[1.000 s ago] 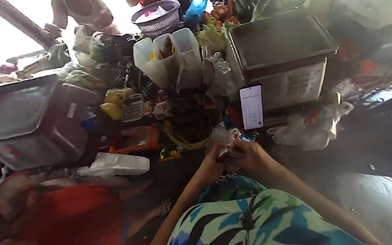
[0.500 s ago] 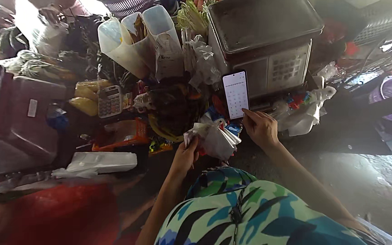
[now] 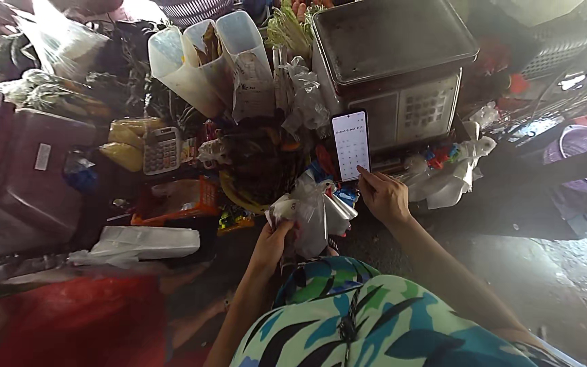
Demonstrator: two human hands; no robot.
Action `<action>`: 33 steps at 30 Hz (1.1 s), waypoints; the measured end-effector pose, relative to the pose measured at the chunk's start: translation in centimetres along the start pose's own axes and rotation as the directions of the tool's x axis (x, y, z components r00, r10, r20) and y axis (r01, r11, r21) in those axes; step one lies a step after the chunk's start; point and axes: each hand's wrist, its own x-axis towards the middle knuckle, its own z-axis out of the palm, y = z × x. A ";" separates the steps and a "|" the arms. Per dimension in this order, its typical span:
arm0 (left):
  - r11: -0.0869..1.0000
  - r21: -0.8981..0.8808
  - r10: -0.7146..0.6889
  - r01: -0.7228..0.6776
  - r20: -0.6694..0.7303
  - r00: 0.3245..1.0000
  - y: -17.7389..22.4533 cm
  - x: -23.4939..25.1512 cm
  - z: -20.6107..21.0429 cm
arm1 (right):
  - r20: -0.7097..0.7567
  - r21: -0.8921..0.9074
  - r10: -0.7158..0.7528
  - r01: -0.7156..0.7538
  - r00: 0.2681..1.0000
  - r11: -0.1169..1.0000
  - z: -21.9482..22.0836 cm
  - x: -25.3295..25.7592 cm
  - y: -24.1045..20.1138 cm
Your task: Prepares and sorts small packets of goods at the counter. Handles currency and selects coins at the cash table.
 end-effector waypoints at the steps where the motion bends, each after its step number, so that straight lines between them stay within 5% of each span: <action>1: 1.000 -0.008 -0.005 0.005 -0.003 1.000 0.1 -0.1 0.0 | 0.011 -0.006 0.001 -0.001 1.000 1.000 0.1 -0.1 0.0; 15: 1.000 -0.004 -0.004 0.004 0.008 1.000 -0.6 -1.0 -1.1 | 0.027 -0.042 0.086 -0.085 0.996 0.995 -0.3 -0.4 -1.2; 20: 0.990 0.128 0.050 -0.066 0.124 0.991 -1.0 -1.9 -2.0 | 0.179 0.285 -0.141 0.086 0.974 0.955 -1.1 -0.6 -6.5; 23: 0.936 0.309 0.097 -0.171 0.241 0.966 -0.8 -2.9 -2.2 | 0.427 0.560 -0.366 0.077 0.827 0.825 -0.9 -0.1 -10.8; 26: 0.914 0.340 0.118 -0.220 0.296 0.948 -1.0 -3.9 -2.9 | 0.389 0.696 -0.516 0.124 0.763 0.707 0.8 0.3 -12.7; 30: 0.905 0.383 0.120 -0.186 0.190 0.974 -1.2 -4.9 -5.8 | 0.385 0.675 -0.524 0.156 0.759 0.721 2.0 2.6 -14.1; 33: 0.927 0.350 0.179 -0.137 -0.090 0.980 -1.3 -6.4 -8.1 | 0.435 0.672 -0.529 0.128 0.729 0.729 3.4 4.8 -14.9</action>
